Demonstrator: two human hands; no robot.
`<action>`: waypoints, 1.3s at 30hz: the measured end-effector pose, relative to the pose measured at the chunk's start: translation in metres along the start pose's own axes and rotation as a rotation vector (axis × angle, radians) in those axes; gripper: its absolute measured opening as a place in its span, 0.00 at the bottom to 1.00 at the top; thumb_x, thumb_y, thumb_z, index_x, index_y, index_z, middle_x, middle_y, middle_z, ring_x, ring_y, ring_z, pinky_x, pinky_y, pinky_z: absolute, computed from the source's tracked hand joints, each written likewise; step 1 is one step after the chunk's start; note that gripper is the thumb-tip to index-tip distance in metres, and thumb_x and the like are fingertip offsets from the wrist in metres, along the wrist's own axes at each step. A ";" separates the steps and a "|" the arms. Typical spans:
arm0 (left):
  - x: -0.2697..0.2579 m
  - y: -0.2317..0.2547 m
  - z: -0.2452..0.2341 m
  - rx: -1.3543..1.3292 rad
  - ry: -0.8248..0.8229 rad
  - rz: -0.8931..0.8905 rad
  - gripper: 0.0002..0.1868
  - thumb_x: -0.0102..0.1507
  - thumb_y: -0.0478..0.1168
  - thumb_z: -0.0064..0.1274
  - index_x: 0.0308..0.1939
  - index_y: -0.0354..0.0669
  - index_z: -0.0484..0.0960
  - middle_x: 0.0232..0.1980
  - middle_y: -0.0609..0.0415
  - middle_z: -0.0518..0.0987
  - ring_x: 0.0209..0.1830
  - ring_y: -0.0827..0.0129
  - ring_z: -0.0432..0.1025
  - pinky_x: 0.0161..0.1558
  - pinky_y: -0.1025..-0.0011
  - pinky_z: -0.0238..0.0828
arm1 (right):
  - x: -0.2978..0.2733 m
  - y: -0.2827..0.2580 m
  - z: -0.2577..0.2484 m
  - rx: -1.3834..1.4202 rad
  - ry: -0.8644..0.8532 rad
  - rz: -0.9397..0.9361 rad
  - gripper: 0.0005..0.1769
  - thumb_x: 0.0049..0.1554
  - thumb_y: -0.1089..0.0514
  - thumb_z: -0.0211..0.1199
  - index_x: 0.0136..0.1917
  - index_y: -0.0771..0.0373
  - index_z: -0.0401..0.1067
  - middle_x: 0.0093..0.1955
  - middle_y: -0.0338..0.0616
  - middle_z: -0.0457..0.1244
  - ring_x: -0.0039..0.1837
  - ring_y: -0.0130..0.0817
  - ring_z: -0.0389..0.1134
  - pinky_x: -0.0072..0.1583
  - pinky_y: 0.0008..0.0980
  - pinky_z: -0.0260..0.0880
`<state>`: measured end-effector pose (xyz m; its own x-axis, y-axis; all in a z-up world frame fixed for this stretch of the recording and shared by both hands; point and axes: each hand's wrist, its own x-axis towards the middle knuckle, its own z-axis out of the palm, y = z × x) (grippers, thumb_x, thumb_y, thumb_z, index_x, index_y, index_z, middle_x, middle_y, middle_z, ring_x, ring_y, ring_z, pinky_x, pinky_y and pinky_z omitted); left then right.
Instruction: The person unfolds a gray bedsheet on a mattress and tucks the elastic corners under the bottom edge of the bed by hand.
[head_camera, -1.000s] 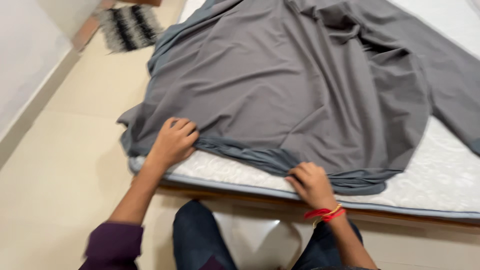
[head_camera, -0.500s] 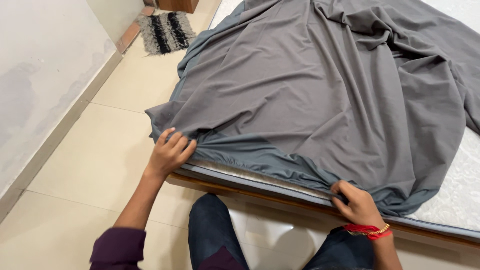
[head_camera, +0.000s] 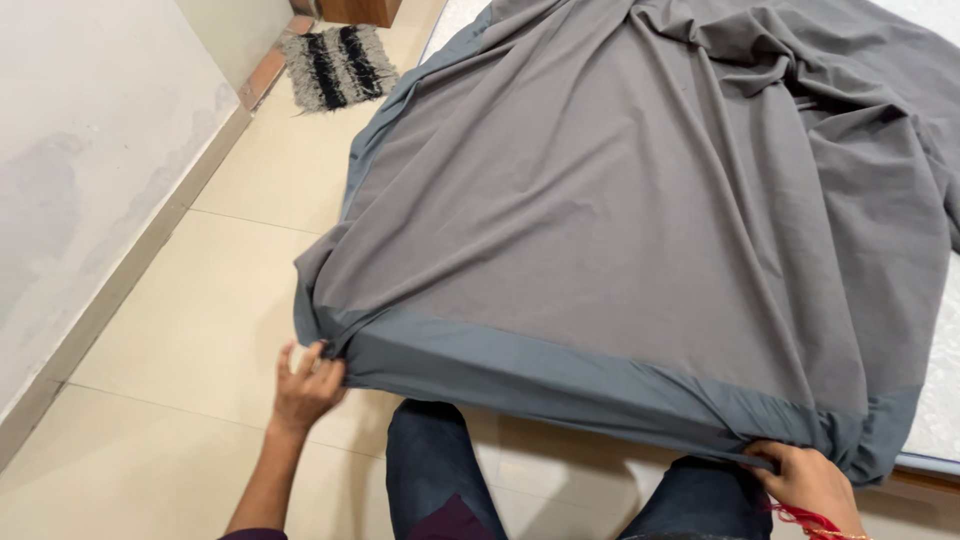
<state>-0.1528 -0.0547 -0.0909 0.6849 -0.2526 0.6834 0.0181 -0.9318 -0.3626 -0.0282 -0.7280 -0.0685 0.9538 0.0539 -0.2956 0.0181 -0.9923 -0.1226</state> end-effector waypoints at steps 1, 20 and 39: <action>0.000 0.004 -0.004 0.002 -0.003 -0.001 0.07 0.53 0.38 0.57 0.20 0.47 0.77 0.23 0.55 0.77 0.45 0.62 0.80 0.59 0.46 0.68 | -0.002 -0.004 0.004 0.020 0.121 -0.117 0.19 0.46 0.41 0.71 0.50 0.45 0.83 0.41 0.40 0.75 0.46 0.42 0.76 0.49 0.39 0.74; 0.073 -0.033 0.037 -0.504 -0.089 -0.792 0.11 0.68 0.44 0.59 0.44 0.40 0.85 0.47 0.49 0.83 0.51 0.52 0.72 0.54 0.57 0.69 | 0.040 -0.080 -0.033 -0.160 0.650 -0.269 0.09 0.60 0.47 0.64 0.46 0.52 0.77 0.48 0.34 0.68 0.55 0.38 0.70 0.58 0.44 0.68; 0.080 -0.055 0.089 -0.678 -0.170 -0.926 0.19 0.69 0.51 0.54 0.37 0.37 0.83 0.36 0.44 0.82 0.36 0.50 0.78 0.41 0.56 0.73 | 0.079 -0.067 -0.054 -0.098 0.691 -0.179 0.17 0.62 0.45 0.63 0.57 0.56 0.79 0.55 0.44 0.70 0.61 0.49 0.69 0.61 0.46 0.70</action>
<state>-0.0345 -0.0005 -0.0727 0.7035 0.5897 0.3968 0.2053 -0.7030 0.6809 0.0618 -0.6635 -0.0327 0.9047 0.1662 0.3923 0.1881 -0.9820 -0.0178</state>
